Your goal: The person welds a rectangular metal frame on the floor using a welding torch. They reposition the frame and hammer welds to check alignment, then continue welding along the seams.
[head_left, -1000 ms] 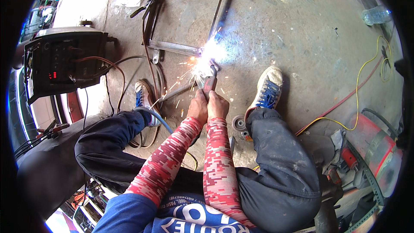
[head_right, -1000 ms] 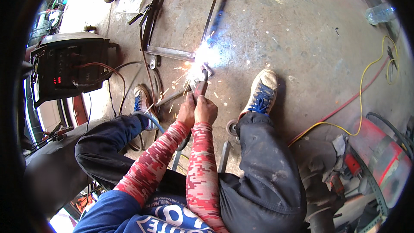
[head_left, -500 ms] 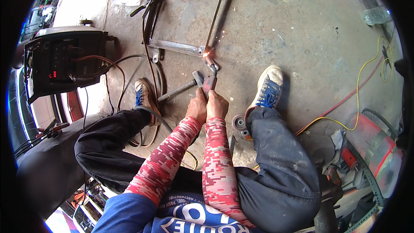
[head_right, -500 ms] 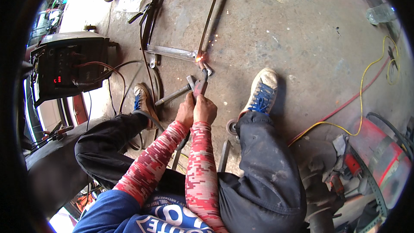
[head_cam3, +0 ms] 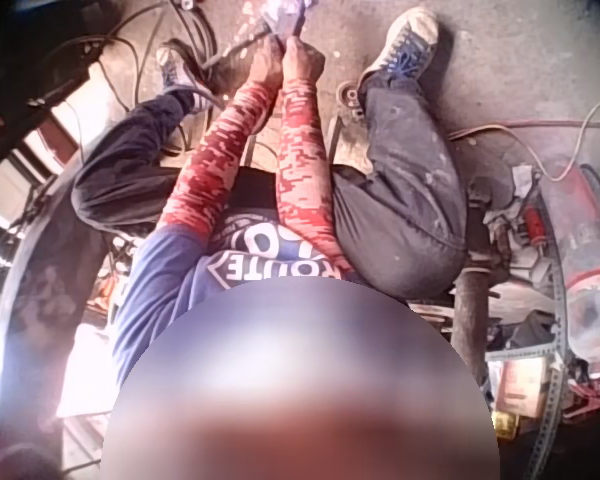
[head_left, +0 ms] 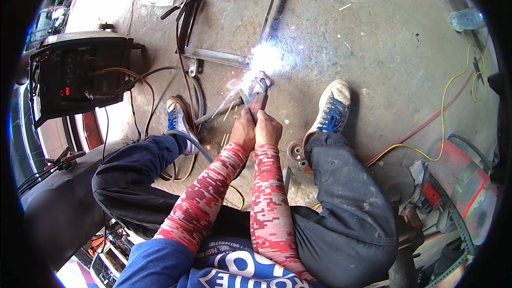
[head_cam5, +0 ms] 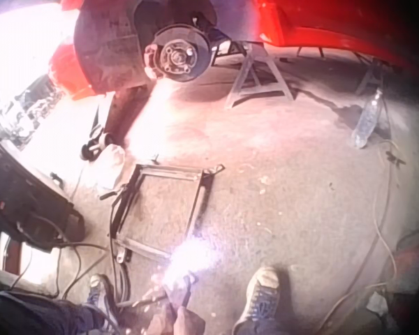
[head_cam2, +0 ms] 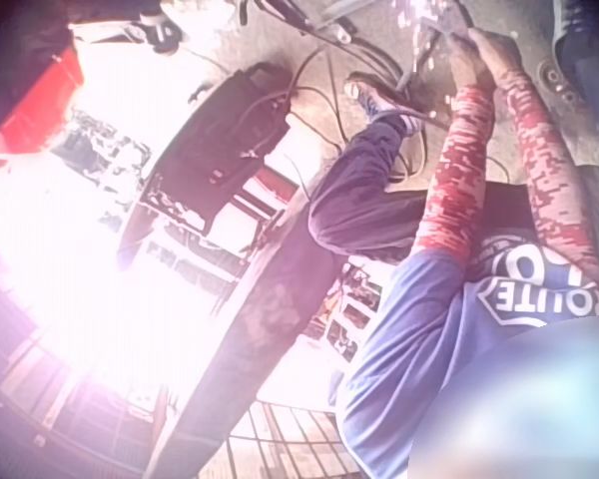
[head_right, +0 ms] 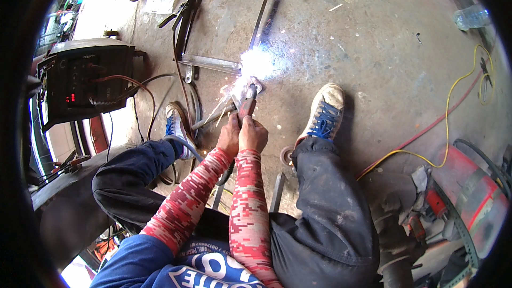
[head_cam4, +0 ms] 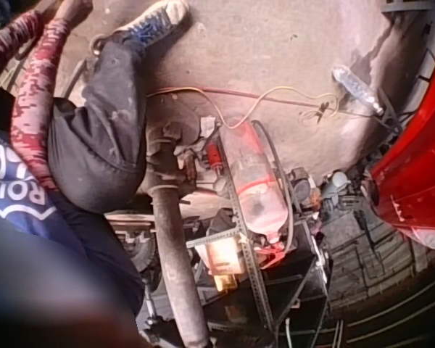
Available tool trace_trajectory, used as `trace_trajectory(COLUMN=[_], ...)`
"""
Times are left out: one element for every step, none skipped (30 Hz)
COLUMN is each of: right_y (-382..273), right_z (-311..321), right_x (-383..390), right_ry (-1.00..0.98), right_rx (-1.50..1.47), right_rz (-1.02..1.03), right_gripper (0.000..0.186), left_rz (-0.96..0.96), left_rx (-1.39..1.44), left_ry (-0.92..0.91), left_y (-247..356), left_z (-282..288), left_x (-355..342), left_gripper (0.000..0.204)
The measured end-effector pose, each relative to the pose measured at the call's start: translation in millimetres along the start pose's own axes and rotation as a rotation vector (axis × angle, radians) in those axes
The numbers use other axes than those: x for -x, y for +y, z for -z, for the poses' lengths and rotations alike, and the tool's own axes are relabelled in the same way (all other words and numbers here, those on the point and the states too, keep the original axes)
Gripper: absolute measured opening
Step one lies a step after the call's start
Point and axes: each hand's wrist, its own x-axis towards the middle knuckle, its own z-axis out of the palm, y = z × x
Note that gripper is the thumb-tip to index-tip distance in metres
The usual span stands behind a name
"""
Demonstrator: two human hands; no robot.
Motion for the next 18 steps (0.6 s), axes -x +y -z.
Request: trace_trajectory(right_y=[-0.4,-0.8,-1.4,-2.2,-3.0,-3.9,-4.5,-4.7,-4.9,-4.8,-4.4,-3.7,-2.9,-1.9,-1.0,-0.2,0.4,0.9], right_z=[-0.2,-0.3,-0.2,0.2,0.8,1.6,2.4,3.2,3.4,3.2,2.9,2.3,1.3,0.0,-1.1,-2.0,-2.7,-2.9], right_x=[0.5,1.1,1.4,1.4,1.5,1.5,2.0,2.7,3.4,3.9,4.2,4.3,4.0,3.6,3.0,2.2,1.4,0.8], right_ry=[0.002,0.007,0.012,0.008,0.004,0.000,-0.001,-0.002,-0.003,-0.004,-0.004,-0.007,0.002,0.006,0.014,0.015,0.020,0.031], right_rx=[0.008,0.008,0.008,0.032,0.056,0.079,0.082,0.084,0.085,0.069,0.054,0.033,0.026,0.013,0.001,-0.023,-0.046,-0.066], right_rz=[0.004,0.003,0.002,0.007,0.012,0.018,0.029,0.040,0.051,0.037,0.023,0.013,0.008,0.006,-0.008,0.004,0.004,-0.004], right_gripper=[0.041,0.041,0.041,0.041,0.042,0.042,0.042,0.043,0.043,0.043,0.043,0.043,0.043,0.043,0.043,0.040,0.037,0.035], left_rz=[-0.015,-0.021,-0.008,-0.027,-0.026,-0.005,-0.012,0.002,0.022,0.006,-0.003,-0.004,-0.014,-0.015,-0.003,-0.023,-0.031,-0.016], left_rx=[0.022,0.024,0.006,0.021,0.016,-0.010,0.003,-0.006,-0.031,-0.008,-0.001,-0.016,0.003,-0.002,-0.024,-0.007,-0.006,-0.026], left_ry=[0.008,0.010,0.001,0.011,0.011,-0.002,-0.005,-0.020,-0.035,-0.025,-0.015,-0.012,-0.009,-0.012,-0.017,-0.006,0.003,-0.002], left_y=[0.4,0.9,1.8,2.8,3.8,4.6,5.3,5.8,5.8,5.6,5.1,4.5,3.7,3.0,2.3,1.9,1.9,2.0], left_z=[0.4,1.1,1.8,2.4,3.1,3.8,4.2,4.6,5.1,5.4,5.4,5.2,4.8,4.4,4.1,3.7,3.3,3.3], left_x=[0.2,0.6,0.8,1.1,1.4,1.8,2.1,2.4,2.6,2.7,2.7,2.7,2.4,2.0,1.6,1.3,0.8,0.7], left_gripper=[0.054,0.053,0.053,0.053,0.053,0.053,0.053,0.052,0.052,0.052,0.051,0.051,0.051,0.051,0.050,0.051,0.051,0.052])
